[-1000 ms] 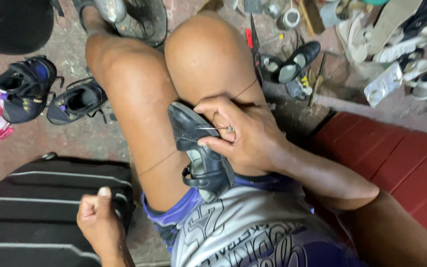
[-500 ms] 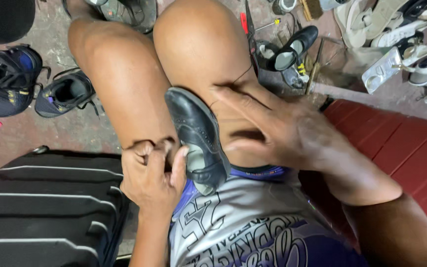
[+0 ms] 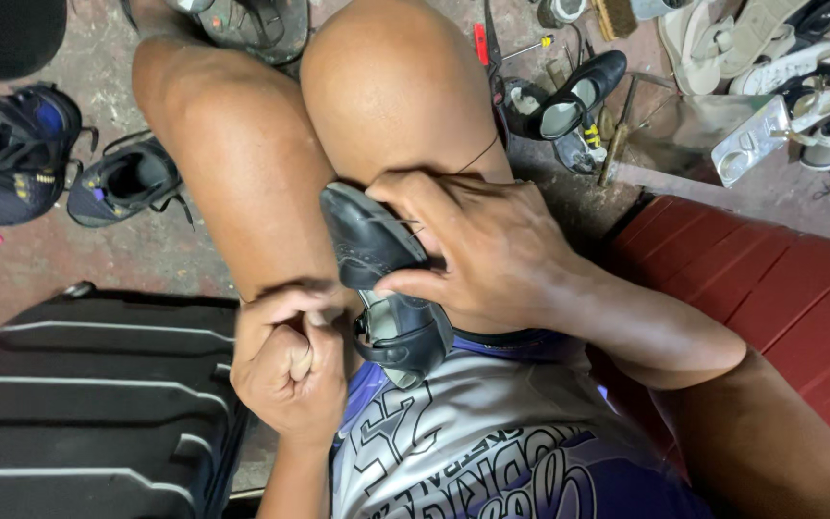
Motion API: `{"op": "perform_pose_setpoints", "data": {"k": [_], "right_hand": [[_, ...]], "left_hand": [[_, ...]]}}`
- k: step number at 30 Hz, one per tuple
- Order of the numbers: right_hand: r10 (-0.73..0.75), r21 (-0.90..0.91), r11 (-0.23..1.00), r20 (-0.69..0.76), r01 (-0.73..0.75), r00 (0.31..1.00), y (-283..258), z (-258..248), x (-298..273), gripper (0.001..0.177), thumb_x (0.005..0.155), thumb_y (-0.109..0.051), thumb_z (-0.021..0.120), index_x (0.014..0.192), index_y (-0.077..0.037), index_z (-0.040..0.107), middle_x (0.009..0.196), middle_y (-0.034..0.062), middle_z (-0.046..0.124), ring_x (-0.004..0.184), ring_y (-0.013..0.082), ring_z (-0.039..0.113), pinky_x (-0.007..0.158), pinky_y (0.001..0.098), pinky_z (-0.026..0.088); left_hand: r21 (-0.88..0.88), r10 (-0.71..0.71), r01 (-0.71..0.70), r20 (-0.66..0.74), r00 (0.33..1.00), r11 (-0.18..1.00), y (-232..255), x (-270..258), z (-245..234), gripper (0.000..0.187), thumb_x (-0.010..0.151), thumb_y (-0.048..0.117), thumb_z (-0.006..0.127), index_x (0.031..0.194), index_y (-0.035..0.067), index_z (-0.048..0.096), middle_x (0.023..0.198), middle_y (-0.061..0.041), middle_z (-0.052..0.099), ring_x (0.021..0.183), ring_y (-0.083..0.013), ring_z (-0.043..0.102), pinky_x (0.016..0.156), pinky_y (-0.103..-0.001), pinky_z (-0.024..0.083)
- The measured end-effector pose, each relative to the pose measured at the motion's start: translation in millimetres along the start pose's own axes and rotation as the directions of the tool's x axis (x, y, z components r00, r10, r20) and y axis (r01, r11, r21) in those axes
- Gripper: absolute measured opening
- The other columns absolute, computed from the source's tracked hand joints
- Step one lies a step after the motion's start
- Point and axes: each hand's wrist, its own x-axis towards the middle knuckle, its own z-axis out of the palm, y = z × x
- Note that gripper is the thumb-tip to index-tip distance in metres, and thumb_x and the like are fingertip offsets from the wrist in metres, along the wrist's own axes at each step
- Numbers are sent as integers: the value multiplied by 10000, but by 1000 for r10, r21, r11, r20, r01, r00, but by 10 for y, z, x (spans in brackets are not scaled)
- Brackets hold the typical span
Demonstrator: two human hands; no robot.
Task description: The person sits on the floor and uses a needle and thread to stitch the sole of a black shoe held between their legs. They repeatedly pull the thread through the shoe material to secure the sole.
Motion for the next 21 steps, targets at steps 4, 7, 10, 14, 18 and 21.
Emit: {"op": "perform_pose_setpoints", "data": {"k": [4, 7, 10, 14, 18, 21], "right_hand": [[-92, -30, 995, -17, 91, 996, 75, -103, -50, 560, 855, -424, 803, 1186, -26, 590, 983, 103, 694, 783, 226, 701, 666, 369, 547], [-106, -86, 991, -36, 103, 994, 89, -237, -124, 245, 950, -293, 780, 979, -68, 686, 943, 63, 709, 752, 188, 681, 683, 338, 563], [-124, 251, 957, -101, 146, 987, 87, -285, -45, 166, 968, -185, 718, 885, -54, 657, 948, 68, 690, 758, 158, 665, 647, 301, 553], [-243, 596, 748, -162, 291, 957, -5, -92, 66, 105, 998, -74, 645, 901, -59, 609, 927, 39, 673, 787, 158, 645, 724, 330, 533], [-196, 447, 862, -143, 240, 970, -39, 74, 169, 156, 961, -59, 724, 869, -40, 600, 781, 61, 613, 677, 185, 609, 629, 338, 480], [-270, 245, 915, -219, 321, 938, -30, 167, 227, 197, 950, -70, 754, 850, -53, 586, 749, 83, 561, 680, 249, 587, 647, 394, 456]], "left_hand": [[42, 0, -4, 98, 995, 999, 160, 99, 15, 87, 852, -53, 604, 923, -9, 581, 927, -92, 646, 785, -186, 595, 745, -308, 496], [206, -4, -24, 133, 991, 978, 283, 105, 15, 236, 803, -26, 691, 1028, -48, 622, 835, -123, 576, 744, -242, 574, 670, -351, 489], [347, 19, -91, 204, 979, 933, 284, 108, 30, 124, 899, 55, 756, 948, 25, 646, 840, -102, 584, 747, -282, 560, 671, -413, 453], [393, 66, -175, 276, 959, 903, 216, 114, 42, 137, 908, 140, 744, 897, 67, 630, 852, -112, 567, 771, -324, 549, 672, -444, 444], [370, 102, -217, 306, 946, 903, 129, 138, 40, 183, 896, 167, 753, 808, 88, 614, 803, -96, 556, 722, -310, 528, 622, -446, 420], [343, 130, -233, 297, 946, 910, 56, 103, 14, 219, 889, 164, 765, 762, 92, 602, 763, -83, 538, 694, -298, 520, 598, -440, 410]]}}
